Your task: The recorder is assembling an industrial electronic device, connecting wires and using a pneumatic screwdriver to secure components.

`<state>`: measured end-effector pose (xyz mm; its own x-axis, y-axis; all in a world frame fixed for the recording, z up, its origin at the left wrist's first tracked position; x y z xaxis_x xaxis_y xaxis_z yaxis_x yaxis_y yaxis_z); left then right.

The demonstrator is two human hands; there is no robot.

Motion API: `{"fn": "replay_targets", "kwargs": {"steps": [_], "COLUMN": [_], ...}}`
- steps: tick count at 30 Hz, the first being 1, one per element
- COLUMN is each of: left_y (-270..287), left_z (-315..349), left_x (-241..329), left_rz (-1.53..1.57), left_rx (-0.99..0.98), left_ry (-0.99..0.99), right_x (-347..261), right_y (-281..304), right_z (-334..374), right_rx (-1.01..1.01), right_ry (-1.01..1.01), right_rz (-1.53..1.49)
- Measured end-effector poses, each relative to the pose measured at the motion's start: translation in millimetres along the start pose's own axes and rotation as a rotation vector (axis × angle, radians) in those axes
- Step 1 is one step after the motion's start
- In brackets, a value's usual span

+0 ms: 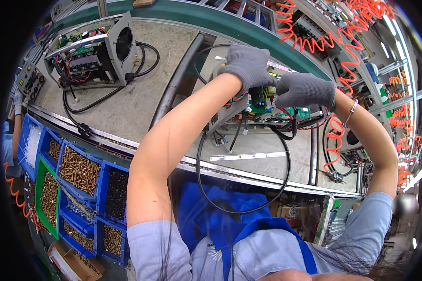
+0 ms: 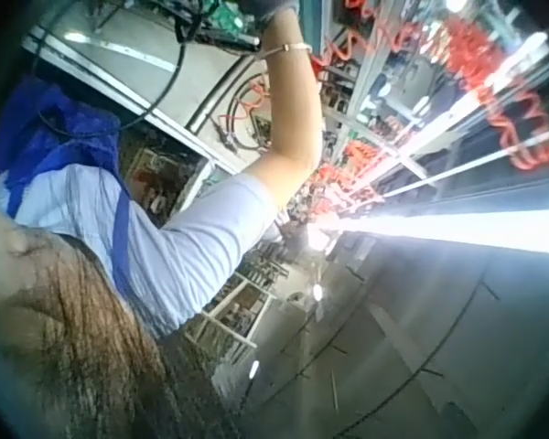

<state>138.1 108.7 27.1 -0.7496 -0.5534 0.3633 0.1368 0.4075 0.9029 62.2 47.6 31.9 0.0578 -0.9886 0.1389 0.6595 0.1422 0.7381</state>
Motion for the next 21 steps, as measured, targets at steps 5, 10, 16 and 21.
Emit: {"fn": "replay_targets", "kwargs": {"steps": [5,10,16,21], "left_y": [0.9,4.4,75.6,-16.3], "left_z": [-1.0,0.6,80.9,154.8], "left_x": [0.0,-2.7,10.6,57.1], "left_rz": [-0.02,0.028,0.412,0.87], "left_rx": [-0.001,0.019,0.902,0.314], "left_ry": [0.004,-0.002,-0.106,-0.031], "right_x": [-9.5,-5.9,20.4,-6.4], "right_y": [0.9,-0.6,-14.7,-6.9], "right_z": [-5.9,-16.5,-40.4,-25.7], "right_rx": [-0.006,0.002,0.249,-0.025], "right_ry": [0.084,0.034,0.294,-0.002], "right_rz": [-0.072,-0.101,-0.482,-0.414]}}
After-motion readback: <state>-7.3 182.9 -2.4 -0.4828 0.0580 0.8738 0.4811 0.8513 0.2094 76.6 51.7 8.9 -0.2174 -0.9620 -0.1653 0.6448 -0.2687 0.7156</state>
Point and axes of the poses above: each hand's wrist, its own z-axis away from the middle knuckle, its own y-axis out of the back of the hand, x = y × z, the point moved 9 cm from there along -z, towards the middle knuckle, and after that the axes turned 4 degrees about -x, right-handed, at the moved point
